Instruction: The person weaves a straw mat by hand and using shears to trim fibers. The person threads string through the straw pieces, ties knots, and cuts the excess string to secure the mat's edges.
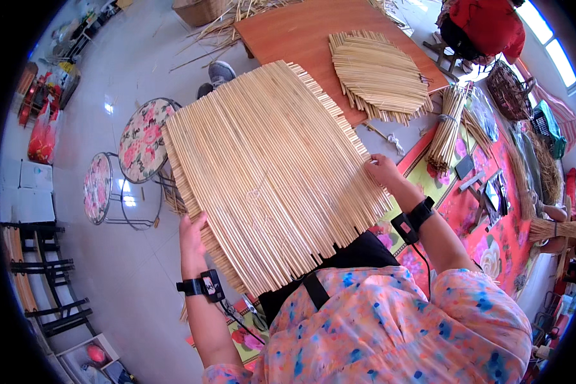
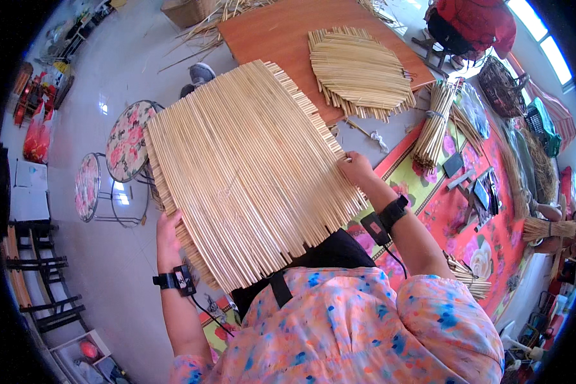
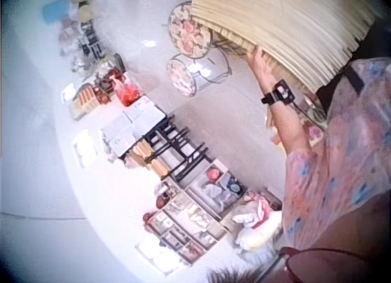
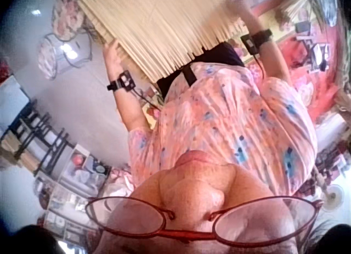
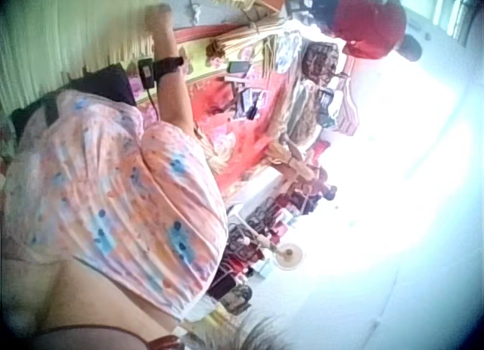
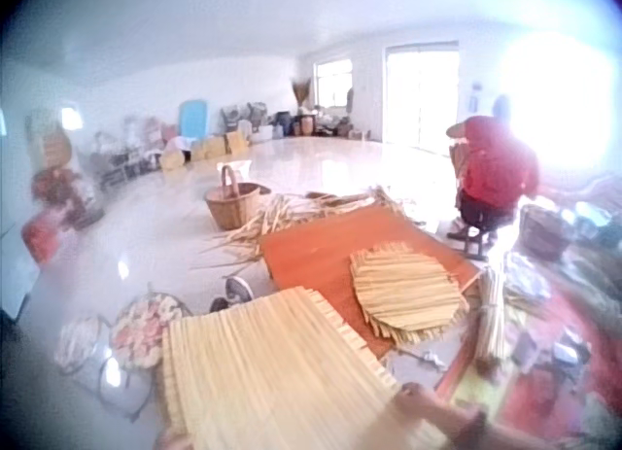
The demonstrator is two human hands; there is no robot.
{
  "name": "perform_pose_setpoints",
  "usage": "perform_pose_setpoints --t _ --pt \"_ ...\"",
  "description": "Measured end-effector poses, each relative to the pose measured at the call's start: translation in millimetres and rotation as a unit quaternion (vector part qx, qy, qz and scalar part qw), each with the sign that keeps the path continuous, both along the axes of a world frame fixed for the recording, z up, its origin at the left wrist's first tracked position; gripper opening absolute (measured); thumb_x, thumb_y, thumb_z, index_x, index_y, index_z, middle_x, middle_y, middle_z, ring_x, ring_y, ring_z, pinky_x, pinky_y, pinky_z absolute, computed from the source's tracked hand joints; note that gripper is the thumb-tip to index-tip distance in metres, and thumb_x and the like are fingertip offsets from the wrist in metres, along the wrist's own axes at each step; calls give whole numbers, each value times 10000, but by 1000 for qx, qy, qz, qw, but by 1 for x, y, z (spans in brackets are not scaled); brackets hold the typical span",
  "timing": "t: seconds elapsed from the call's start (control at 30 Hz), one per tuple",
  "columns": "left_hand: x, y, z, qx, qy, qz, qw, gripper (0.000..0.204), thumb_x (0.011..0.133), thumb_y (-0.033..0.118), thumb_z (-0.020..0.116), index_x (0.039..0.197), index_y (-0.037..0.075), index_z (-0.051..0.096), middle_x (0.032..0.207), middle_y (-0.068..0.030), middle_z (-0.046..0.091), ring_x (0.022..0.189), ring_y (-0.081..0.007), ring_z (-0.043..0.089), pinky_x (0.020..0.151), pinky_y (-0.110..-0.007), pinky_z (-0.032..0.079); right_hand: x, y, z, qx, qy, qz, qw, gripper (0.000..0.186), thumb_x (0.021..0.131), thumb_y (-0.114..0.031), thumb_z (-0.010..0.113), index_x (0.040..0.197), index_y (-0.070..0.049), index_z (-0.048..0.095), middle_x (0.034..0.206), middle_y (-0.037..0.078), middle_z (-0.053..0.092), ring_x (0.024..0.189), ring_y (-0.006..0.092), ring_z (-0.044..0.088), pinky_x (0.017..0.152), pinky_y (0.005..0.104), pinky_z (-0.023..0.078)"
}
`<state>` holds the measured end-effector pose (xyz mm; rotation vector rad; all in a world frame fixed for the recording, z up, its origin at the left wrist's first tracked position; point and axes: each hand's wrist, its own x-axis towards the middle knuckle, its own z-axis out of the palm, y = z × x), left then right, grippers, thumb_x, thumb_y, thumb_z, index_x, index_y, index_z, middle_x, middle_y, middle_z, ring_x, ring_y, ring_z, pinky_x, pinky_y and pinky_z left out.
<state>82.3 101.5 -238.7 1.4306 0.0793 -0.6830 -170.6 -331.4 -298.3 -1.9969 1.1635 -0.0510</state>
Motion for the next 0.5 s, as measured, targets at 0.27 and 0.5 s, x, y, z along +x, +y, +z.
perform_pose_setpoints --t 0.27,0.5 --pt "0 18 -6 17 12 -23 1000 403 887 185 584 1200 -36 459 1129 -124 576 990 -218 586 855 -335 474 -8 -26 -14 219 -86 -65 970 283 864 -242 601 1083 -64 628 837 17 617 691 111 561 605 266 467" --pt "-19 37 -4 24 54 13 998 423 937 308 512 1268 58 431 1205 -85 527 1088 -213 517 909 -358 423 -24 -33 -6 337 -82 -130 929 229 884 -272 587 1018 -97 651 852 1 609 682 103 545 590 247 449"
